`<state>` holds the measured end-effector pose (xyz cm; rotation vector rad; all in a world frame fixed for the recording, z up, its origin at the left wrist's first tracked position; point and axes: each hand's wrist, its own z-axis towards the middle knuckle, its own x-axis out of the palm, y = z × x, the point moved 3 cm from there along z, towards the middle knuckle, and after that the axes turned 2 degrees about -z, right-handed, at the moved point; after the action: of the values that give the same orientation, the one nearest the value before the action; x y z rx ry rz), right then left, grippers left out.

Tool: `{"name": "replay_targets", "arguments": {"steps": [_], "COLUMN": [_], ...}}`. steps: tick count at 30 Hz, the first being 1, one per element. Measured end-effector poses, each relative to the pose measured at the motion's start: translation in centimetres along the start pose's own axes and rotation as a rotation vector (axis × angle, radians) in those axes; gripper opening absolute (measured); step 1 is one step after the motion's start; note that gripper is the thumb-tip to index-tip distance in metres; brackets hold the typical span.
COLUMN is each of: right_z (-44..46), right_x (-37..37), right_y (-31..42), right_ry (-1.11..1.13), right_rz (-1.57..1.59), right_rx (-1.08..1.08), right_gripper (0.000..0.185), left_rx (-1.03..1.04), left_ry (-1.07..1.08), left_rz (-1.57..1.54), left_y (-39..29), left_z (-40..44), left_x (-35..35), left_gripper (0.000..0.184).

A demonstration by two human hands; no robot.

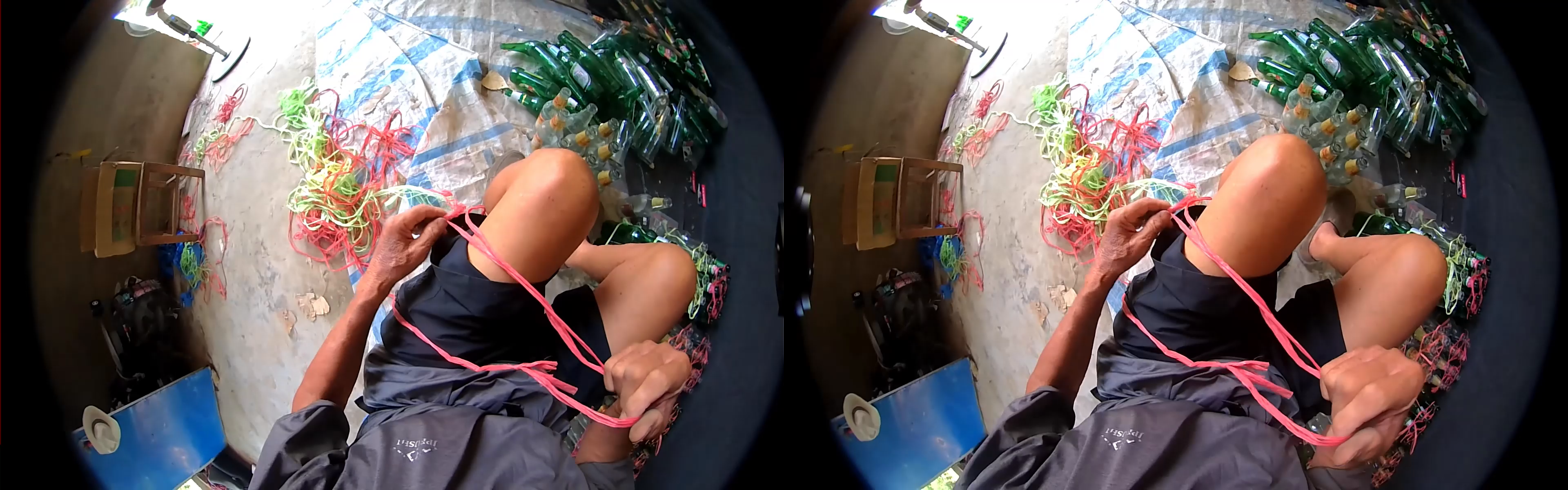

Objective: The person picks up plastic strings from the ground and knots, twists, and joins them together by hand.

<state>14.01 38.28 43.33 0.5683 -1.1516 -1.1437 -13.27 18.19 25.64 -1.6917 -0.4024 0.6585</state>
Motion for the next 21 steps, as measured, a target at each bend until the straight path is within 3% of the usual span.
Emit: {"name": "replay_targets", "arguments": {"steps": [10, 17, 21], "right_z": [0.0, -0.5, -0.6], "right_x": [1.1, -0.5, -0.9], "right_y": [-0.7, -0.2, 0.1], "right_ry": [-0.161, -0.015, -0.011], "right_rz": [-0.047, -0.018, -0.020], "right_rx": [0.009, -0.006, -0.026], "right_gripper": [0.042, 0.036, 0.034], "left_rx": [-0.095, -0.109, -0.133], "left_ry": [-0.186, -0.356, -0.519], "left_rz": [-0.059, -0.163, -0.407], "left_y": [-0.5, 1.5, 3.9], "left_z": [-0.5, 0.3, 0.5], "left_x": [-5.4, -8.7, -11.6], "left_gripper": [0.017, 0.017, 0.016]}}
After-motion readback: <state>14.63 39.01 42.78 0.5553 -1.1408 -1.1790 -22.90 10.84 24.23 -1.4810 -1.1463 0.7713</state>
